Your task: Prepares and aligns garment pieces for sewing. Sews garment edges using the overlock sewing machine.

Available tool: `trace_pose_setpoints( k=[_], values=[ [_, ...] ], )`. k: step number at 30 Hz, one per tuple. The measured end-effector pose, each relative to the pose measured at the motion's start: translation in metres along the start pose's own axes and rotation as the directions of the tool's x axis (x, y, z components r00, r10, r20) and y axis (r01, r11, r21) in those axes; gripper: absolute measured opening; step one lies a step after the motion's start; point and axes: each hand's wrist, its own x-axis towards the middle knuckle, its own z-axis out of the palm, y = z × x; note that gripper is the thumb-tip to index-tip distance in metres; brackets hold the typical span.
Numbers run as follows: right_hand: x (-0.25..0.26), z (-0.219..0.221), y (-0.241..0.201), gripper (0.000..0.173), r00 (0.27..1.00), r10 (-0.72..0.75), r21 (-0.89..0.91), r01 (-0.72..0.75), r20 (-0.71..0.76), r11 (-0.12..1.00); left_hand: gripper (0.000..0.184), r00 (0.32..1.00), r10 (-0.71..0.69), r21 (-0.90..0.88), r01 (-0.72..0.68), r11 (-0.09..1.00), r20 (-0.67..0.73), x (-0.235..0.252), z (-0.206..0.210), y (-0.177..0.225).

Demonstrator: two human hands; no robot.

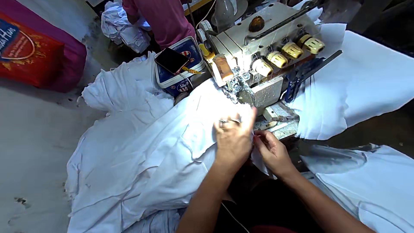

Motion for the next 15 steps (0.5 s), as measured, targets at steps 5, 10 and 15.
trace_pose_setpoints(
  k=[5,10,15],
  values=[
    [-0.02,-0.017,-0.015,0.024,0.993,-0.025,-0.161,0.043,0.114,0.986,0.024,0.991,0.081,-0.473,-0.124,0.872,-0.11,-0.037,-0.023,0.02],
    [-0.036,-0.008,-0.035,0.014,0.944,-0.325,0.16,0.313,0.054,0.936,0.058,0.915,-0.252,-0.896,0.374,0.237,0.315,-0.086,-0.037,0.006],
    [-0.039,0.011,-0.045,0.018,0.921,-0.386,0.28,0.357,0.055,0.891,0.007,0.895,-0.403,-0.932,0.295,0.212,0.191,-0.101,-0.051,0.004]
  ],
)
